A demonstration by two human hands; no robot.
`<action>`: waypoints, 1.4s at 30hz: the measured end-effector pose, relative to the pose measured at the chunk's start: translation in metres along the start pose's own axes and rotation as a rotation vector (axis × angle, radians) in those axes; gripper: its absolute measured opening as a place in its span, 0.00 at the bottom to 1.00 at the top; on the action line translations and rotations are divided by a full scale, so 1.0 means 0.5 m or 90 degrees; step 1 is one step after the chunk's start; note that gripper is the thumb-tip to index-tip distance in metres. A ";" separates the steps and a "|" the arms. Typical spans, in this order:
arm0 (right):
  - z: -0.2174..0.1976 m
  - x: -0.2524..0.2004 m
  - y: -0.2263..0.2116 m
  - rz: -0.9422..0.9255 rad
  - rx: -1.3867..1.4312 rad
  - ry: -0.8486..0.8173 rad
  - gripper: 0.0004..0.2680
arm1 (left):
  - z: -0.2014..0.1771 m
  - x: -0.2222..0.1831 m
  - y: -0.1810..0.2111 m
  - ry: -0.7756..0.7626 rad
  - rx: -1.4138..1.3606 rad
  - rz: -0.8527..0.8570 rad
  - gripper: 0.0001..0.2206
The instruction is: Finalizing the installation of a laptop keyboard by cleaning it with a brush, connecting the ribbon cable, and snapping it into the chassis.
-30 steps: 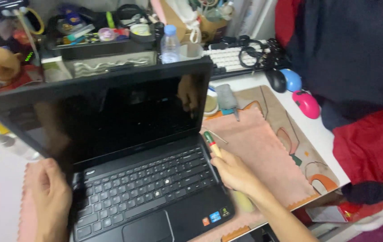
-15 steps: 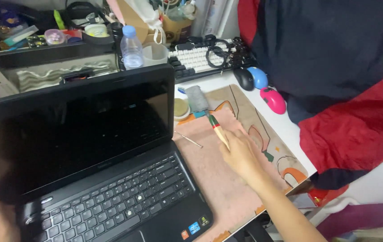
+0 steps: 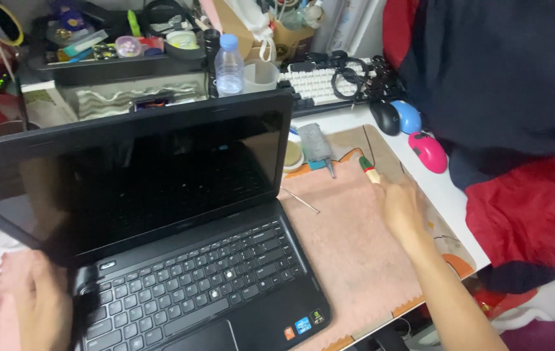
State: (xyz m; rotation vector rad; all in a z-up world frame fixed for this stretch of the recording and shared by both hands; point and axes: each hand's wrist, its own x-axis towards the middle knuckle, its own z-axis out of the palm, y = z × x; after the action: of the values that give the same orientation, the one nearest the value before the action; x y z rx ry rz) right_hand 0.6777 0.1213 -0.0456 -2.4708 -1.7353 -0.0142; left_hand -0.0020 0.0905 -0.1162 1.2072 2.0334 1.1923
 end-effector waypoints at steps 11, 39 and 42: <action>0.019 0.009 -0.025 0.038 0.019 0.022 0.14 | -0.037 -0.070 0.204 -0.056 -0.029 -0.075 0.28; -0.241 -0.140 -0.382 -0.437 0.715 0.057 0.24 | -0.114 -0.024 0.285 0.005 -0.209 0.396 0.17; -0.275 -0.099 -0.404 -0.529 0.679 0.151 0.23 | -0.180 0.000 0.361 -0.002 -0.165 0.537 0.14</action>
State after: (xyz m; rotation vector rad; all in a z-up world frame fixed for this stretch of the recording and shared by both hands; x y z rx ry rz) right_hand 0.4799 0.1283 0.1060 -0.9167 -1.8123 0.4003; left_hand 0.0109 0.0926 0.0851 1.9931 1.2953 1.7368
